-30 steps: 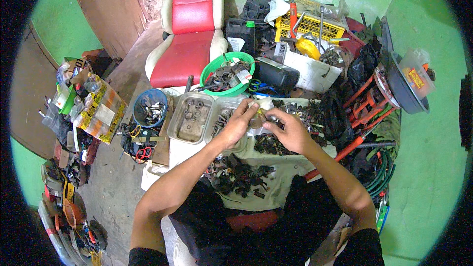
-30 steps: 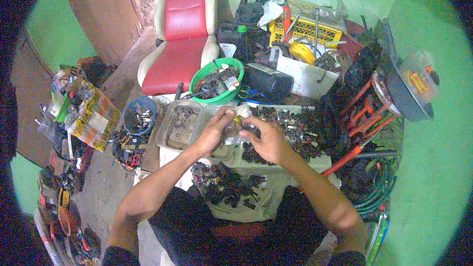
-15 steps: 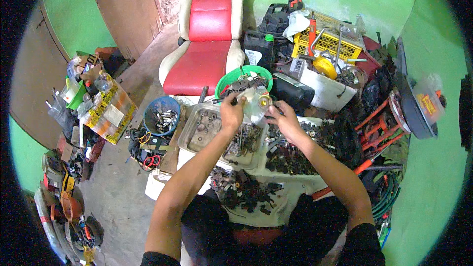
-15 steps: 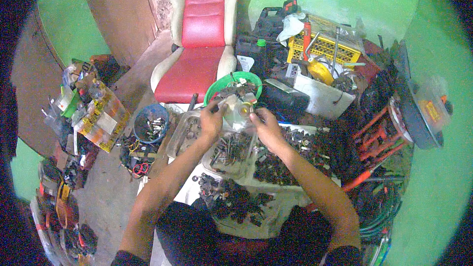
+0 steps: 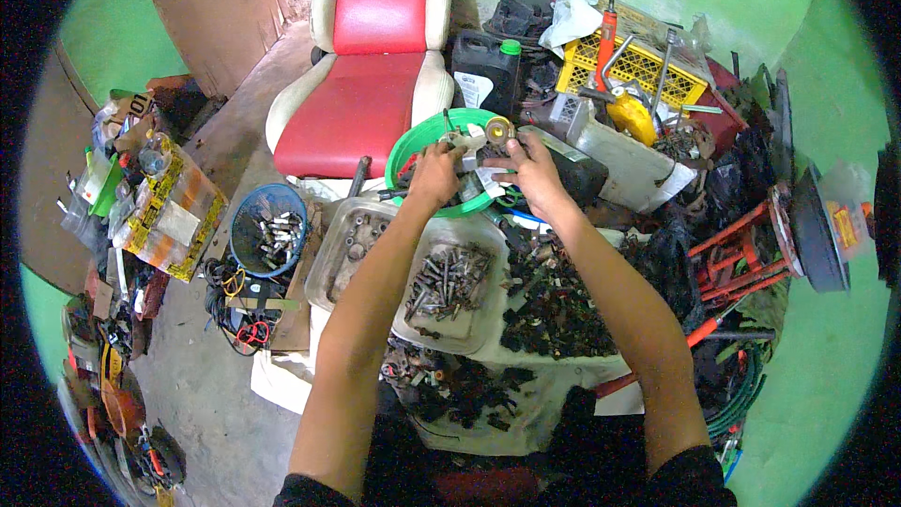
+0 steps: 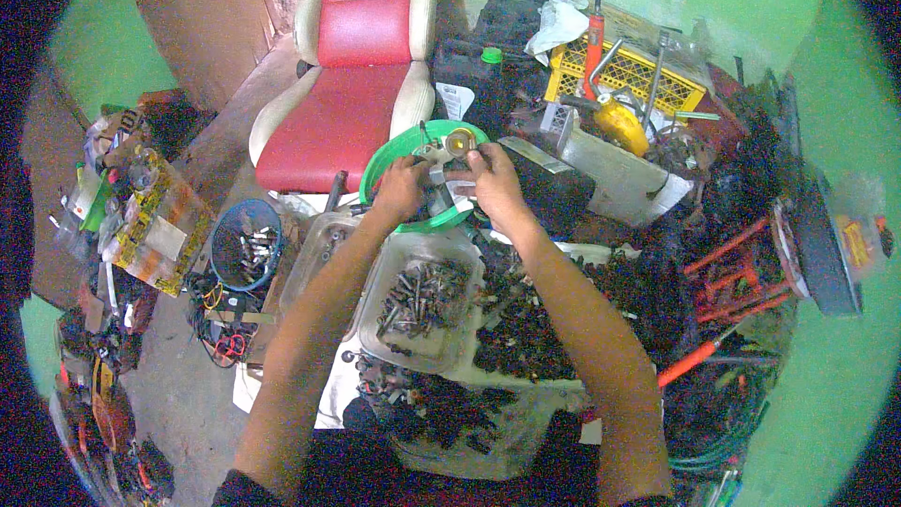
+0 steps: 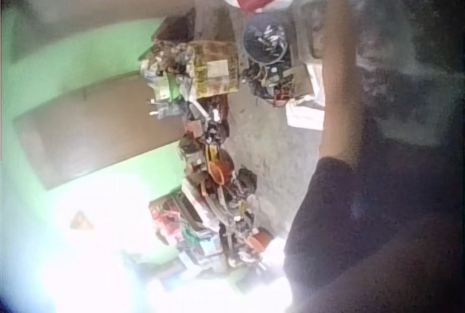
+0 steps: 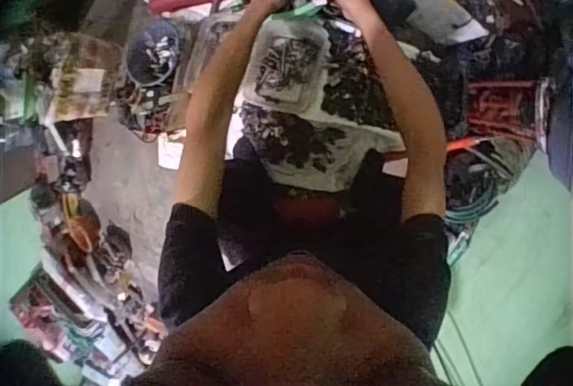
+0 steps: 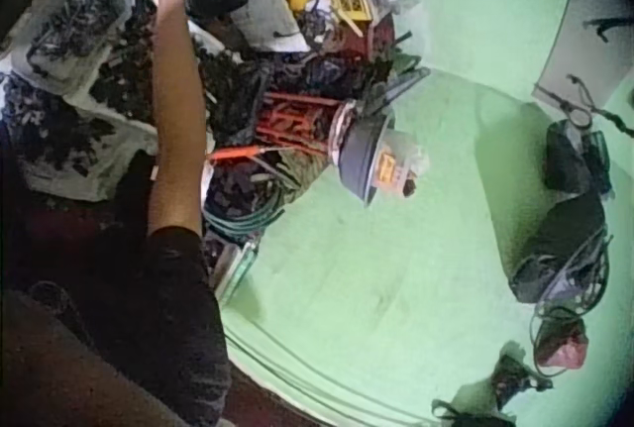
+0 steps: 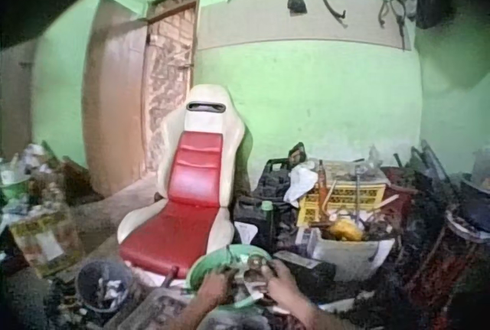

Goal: The person sorts through a large pile of bolts and screws, picking them up and placing them into different metal trays.

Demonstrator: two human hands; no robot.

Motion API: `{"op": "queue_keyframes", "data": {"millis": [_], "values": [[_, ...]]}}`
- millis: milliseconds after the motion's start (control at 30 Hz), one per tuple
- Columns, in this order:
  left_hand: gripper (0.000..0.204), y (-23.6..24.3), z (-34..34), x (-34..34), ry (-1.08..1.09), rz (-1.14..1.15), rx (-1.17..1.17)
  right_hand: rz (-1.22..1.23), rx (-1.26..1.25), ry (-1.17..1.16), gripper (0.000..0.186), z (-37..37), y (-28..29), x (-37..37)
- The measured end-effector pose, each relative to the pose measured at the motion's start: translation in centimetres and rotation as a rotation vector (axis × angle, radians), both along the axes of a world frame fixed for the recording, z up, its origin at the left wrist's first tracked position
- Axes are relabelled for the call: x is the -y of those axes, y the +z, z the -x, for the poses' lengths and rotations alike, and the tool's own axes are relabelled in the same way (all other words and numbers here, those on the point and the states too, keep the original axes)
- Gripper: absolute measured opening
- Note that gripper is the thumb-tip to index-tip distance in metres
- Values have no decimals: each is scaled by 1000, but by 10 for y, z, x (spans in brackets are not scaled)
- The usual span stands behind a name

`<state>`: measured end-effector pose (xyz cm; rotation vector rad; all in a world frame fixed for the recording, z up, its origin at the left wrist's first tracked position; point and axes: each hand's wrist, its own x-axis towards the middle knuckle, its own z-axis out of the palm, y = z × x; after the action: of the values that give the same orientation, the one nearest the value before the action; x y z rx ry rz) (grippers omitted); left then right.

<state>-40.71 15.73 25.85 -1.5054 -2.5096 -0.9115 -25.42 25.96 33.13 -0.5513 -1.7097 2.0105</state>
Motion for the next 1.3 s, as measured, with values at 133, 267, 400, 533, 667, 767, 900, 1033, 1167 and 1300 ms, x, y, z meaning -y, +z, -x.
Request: {"op": "queue_keyframes", "data": {"millis": [133,267,400,533,667,767,900,1033,1167,1300], "values": [[55,35,-25,11,-109,-215,64,23,32,136,28,-35,21,2],[47,97,-51,37,-351,-419,688,187,8,334,30,-76,64,27],[48,178,-134,84,-512,-450,1307,404,-108,521,31,-129,118,51],[43,226,-178,142,-593,-436,1007,481,-104,521,29,-170,157,90],[43,245,-228,155,-485,-407,746,503,-78,497,25,-212,165,107],[36,243,-247,162,-435,-397,690,351,-88,341,24,-231,168,129],[22,217,-262,164,-403,-484,759,94,-61,142,26,-247,147,140],[20,219,-271,166,-347,-392,784,-111,-10,128,22,-261,137,140],[26,213,-273,161,-284,-368,717,-729,94,-103,17,-262,134,154],[32,211,-275,162,-273,-322,701,-1215,97,-280,13,-259,129,158]]}}
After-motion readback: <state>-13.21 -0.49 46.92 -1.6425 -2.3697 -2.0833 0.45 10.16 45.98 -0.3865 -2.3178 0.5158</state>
